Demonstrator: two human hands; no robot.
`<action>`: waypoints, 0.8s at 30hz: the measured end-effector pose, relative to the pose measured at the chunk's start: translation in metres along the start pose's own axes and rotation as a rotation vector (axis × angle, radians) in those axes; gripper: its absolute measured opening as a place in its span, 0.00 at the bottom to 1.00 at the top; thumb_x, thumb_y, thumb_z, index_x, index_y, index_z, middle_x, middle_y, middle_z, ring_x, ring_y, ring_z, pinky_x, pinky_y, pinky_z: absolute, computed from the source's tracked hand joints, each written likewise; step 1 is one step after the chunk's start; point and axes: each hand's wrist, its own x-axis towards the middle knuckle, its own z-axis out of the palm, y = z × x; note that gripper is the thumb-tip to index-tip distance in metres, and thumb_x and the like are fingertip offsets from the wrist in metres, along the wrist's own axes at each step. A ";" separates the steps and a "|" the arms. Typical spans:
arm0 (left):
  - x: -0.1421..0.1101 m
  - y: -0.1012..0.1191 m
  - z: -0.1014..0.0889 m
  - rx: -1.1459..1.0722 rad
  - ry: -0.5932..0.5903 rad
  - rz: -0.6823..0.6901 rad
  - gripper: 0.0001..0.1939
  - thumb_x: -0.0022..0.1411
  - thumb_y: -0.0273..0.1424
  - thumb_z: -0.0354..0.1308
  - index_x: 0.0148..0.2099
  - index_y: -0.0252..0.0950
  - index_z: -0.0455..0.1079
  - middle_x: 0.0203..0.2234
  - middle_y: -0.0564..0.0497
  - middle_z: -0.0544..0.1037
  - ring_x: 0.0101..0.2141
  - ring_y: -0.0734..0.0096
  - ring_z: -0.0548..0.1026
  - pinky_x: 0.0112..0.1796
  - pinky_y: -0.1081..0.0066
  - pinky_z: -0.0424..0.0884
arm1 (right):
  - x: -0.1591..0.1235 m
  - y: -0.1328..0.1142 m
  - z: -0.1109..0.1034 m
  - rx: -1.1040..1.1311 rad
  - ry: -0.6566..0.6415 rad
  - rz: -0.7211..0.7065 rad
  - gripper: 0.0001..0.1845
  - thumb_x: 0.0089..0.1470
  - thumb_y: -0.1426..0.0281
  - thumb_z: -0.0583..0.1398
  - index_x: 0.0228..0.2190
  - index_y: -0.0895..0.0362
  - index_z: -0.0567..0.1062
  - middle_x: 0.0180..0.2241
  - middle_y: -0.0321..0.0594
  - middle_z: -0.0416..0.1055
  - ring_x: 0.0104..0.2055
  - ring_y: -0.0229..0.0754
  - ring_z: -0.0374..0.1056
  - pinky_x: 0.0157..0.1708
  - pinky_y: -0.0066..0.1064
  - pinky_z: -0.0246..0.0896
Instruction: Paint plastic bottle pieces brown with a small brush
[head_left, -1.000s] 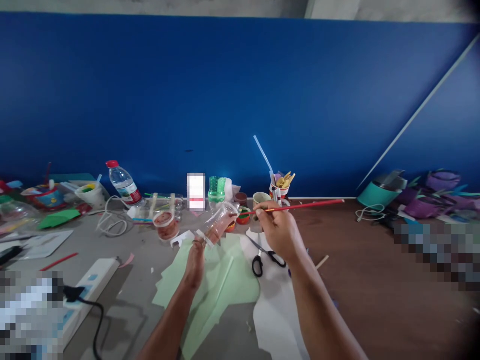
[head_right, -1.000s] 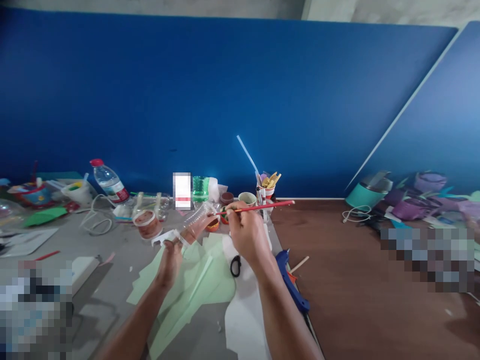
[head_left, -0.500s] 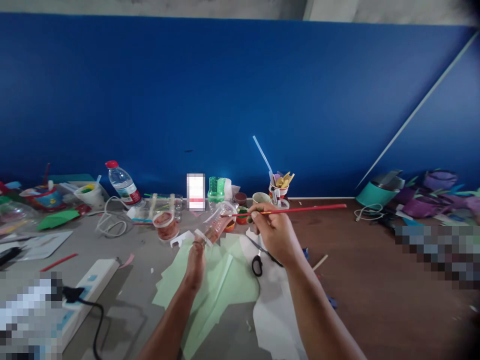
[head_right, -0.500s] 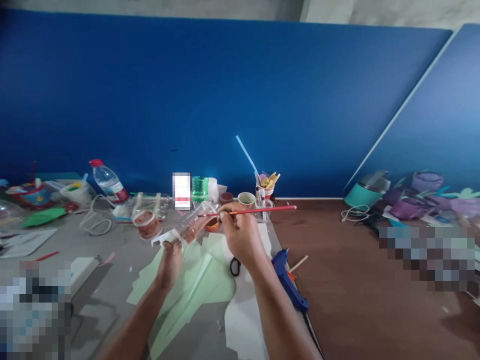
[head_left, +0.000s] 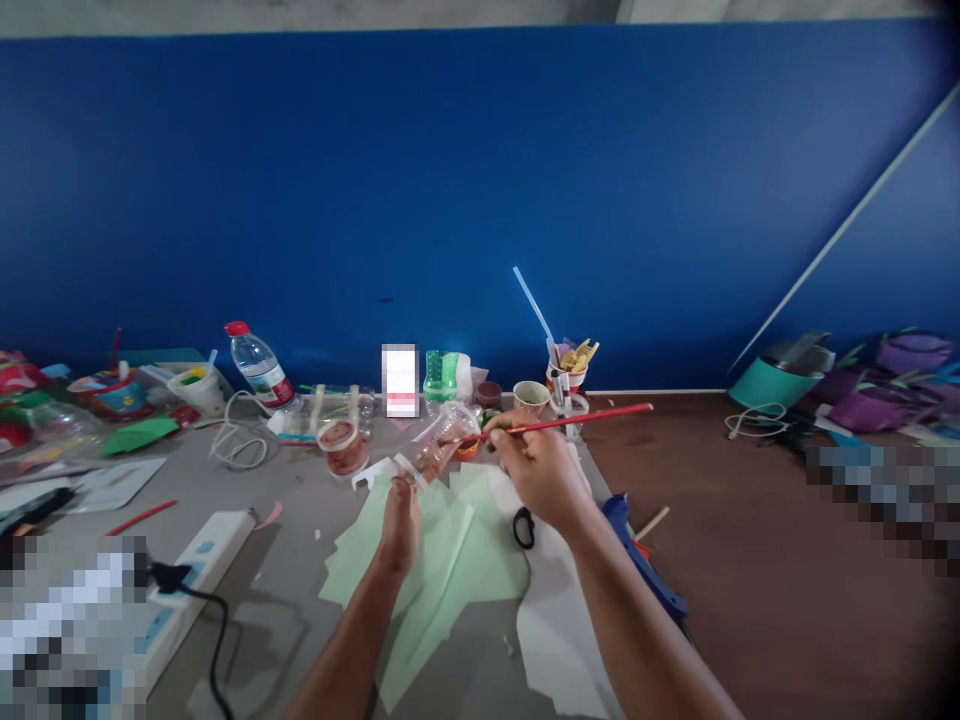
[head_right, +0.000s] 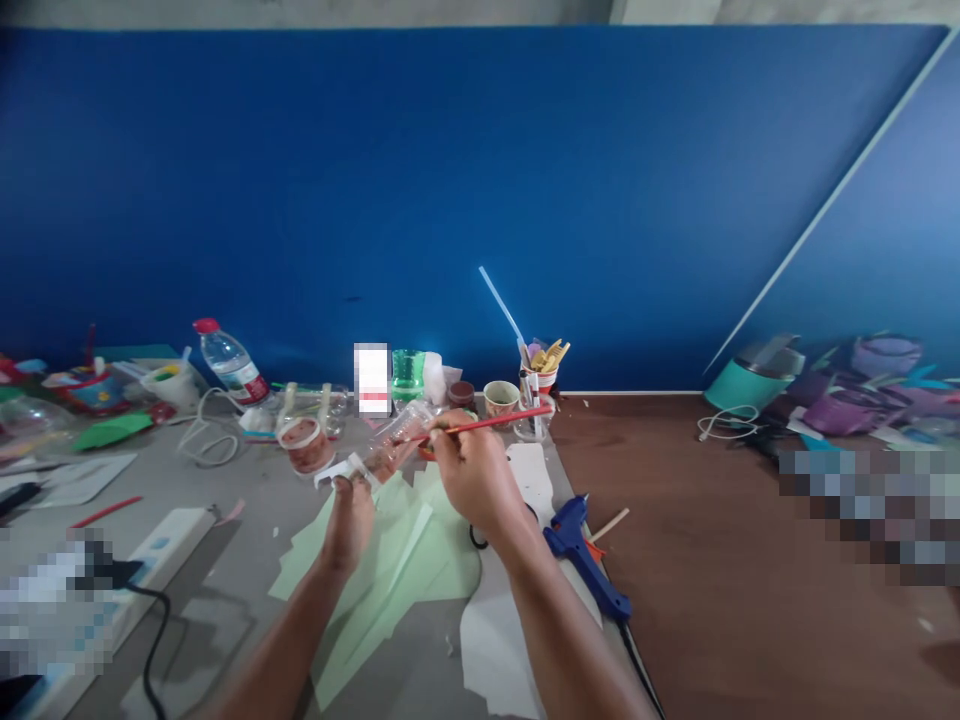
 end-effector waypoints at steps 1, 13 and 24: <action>0.000 0.002 0.002 0.020 -0.009 0.027 0.36 0.47 0.64 0.56 0.39 0.36 0.77 0.47 0.42 0.79 0.61 0.49 0.63 0.63 0.57 0.50 | 0.000 0.000 -0.001 -0.012 0.046 0.004 0.09 0.57 0.68 0.54 0.33 0.57 0.74 0.20 0.34 0.65 0.22 0.37 0.61 0.23 0.28 0.53; 0.001 0.007 0.007 0.026 0.000 0.045 0.41 0.41 0.67 0.57 0.38 0.33 0.77 0.42 0.38 0.80 0.57 0.44 0.67 0.61 0.52 0.55 | -0.001 -0.002 0.000 0.057 0.014 0.042 0.10 0.57 0.67 0.54 0.34 0.57 0.73 0.20 0.34 0.66 0.20 0.36 0.60 0.21 0.28 0.52; 0.002 -0.003 -0.002 0.058 -0.056 0.107 0.40 0.45 0.65 0.56 0.42 0.34 0.77 0.45 0.38 0.79 0.57 0.46 0.68 0.62 0.52 0.53 | -0.002 0.000 0.000 0.129 -0.023 0.062 0.11 0.58 0.66 0.54 0.34 0.57 0.74 0.19 0.34 0.66 0.19 0.36 0.59 0.20 0.27 0.53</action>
